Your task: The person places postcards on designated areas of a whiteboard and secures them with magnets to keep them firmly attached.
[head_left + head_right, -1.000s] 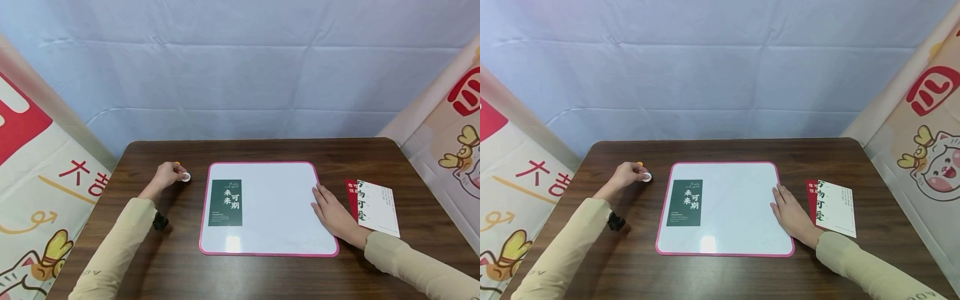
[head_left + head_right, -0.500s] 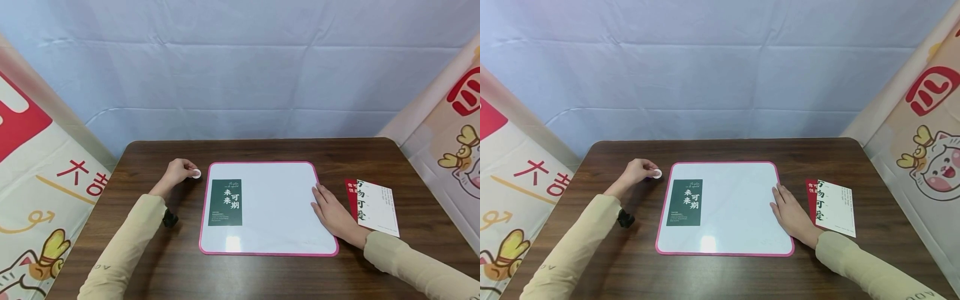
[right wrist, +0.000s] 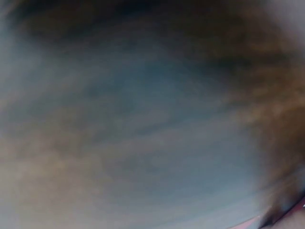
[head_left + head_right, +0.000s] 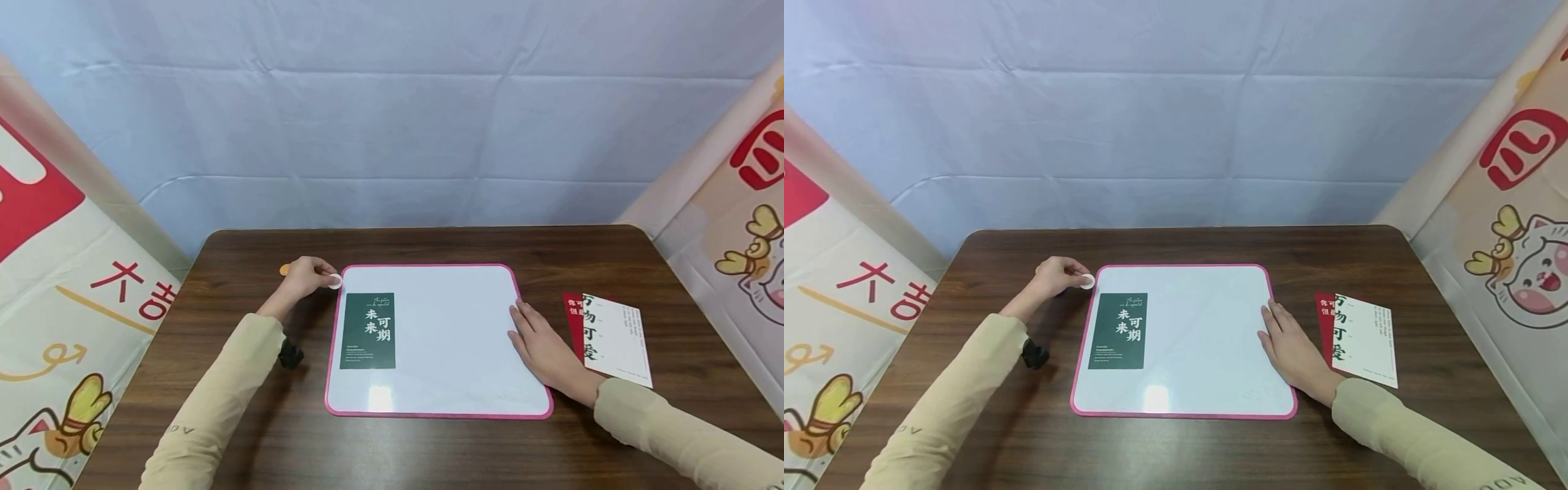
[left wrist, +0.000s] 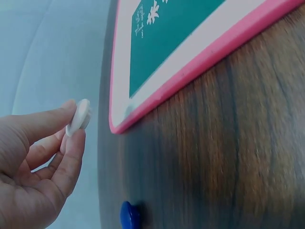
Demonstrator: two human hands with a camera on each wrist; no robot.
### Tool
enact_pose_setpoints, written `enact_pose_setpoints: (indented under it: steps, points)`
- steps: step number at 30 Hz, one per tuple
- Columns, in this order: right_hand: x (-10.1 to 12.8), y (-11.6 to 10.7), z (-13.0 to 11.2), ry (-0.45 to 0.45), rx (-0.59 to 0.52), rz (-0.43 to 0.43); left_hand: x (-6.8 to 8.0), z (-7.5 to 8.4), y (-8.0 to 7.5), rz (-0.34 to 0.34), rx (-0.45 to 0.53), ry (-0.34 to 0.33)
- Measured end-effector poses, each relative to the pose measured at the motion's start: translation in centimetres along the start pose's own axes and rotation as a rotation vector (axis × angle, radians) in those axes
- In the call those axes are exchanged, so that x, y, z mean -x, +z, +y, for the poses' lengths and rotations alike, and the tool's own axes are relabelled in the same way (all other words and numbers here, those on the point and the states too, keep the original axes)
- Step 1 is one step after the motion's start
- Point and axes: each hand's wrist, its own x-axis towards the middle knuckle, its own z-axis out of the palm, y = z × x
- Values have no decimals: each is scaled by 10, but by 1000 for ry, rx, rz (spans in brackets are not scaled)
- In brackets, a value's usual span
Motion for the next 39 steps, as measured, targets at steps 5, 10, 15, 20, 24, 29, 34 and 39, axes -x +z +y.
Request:
enact_pose_setpoints:
  steps: [5, 10, 15, 20, 24, 29, 34, 39]
  points:
    - [0, -1, -1, -3, -1, 2, -1, 8, 5, -3, 14, -14]
    - [0, -2, -1, -3, -1, 3, -3, 16, 10, -9, 29, -24]
    - [1, -1, 0, 0, -1, 4, -7, 22, 16, -13, 34, -20]
    - [1, 0, 0, 3, -4, 4, -9, 25, 22, -19, 51, -7]
    - [0, 0, 1, 1, -4, 3, -9, 28, 26, -24, 63, -1]
    - [0, 1, 1, -2, -3, 8, -9, 30, 32, -35, 85, -5]
    - [-1, 1, 1, 3, -1, 4, -10, 31, 37, -50, 94, -3]
    - [0, 1, 1, 7, -1, 2, -11, 31, 41, -60, 94, 3]
